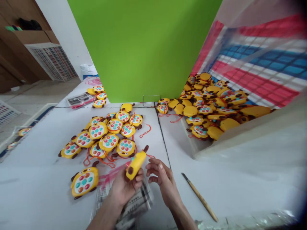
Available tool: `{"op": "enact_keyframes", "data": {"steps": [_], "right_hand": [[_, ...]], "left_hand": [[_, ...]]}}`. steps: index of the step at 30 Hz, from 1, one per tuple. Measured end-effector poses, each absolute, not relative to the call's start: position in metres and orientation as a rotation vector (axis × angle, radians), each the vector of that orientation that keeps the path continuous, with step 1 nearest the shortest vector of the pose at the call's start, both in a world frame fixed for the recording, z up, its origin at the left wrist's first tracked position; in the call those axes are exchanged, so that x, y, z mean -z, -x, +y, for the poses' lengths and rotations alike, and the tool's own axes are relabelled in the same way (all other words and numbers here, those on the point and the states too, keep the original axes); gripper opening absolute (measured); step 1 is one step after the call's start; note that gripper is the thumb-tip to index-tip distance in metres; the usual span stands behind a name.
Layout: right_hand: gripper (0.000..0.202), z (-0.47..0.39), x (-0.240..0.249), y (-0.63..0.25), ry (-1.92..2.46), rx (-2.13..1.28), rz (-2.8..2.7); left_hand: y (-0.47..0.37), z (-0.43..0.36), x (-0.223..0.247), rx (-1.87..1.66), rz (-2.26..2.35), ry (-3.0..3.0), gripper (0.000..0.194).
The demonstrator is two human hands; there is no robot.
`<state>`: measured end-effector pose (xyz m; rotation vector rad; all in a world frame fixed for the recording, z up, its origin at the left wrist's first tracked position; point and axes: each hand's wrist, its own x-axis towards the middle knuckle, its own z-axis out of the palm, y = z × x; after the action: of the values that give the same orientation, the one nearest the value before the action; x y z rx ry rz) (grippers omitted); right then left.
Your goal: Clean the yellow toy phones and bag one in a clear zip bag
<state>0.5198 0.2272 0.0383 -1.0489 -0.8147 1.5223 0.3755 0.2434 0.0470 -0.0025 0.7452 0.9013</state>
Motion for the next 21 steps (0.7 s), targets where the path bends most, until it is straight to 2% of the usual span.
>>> {"op": "enact_keyframes", "data": {"steps": [6,9,12,13,17,21], "right_hand": [[0.038,0.222,-0.038,-0.52,1.195,-1.455,-1.038],[0.038,0.217,-0.032,-0.523,1.257,-1.405,-1.123],[0.036,0.212,-0.024,-0.534,1.325,-1.348,-1.187],[0.036,0.211,-0.022,-0.539,1.351,-1.33,-1.201],[0.038,0.211,-0.016,-0.563,1.459,-1.264,-1.201],[0.039,0.213,-0.015,-0.573,1.54,-1.168,-1.138]], "left_hand": [[-0.37,0.23,-0.039,-0.869,0.348,0.32,0.005],[-0.371,0.225,-0.033,-0.883,0.275,0.333,0.005],[-0.363,0.231,-0.032,-0.879,0.305,0.285,0.023],[-0.358,0.236,-0.033,-0.896,0.338,0.256,0.024],[-0.33,0.259,-0.042,-1.03,0.425,0.163,0.006],[-0.317,0.266,-0.045,-1.061,0.29,0.151,0.012]]}}
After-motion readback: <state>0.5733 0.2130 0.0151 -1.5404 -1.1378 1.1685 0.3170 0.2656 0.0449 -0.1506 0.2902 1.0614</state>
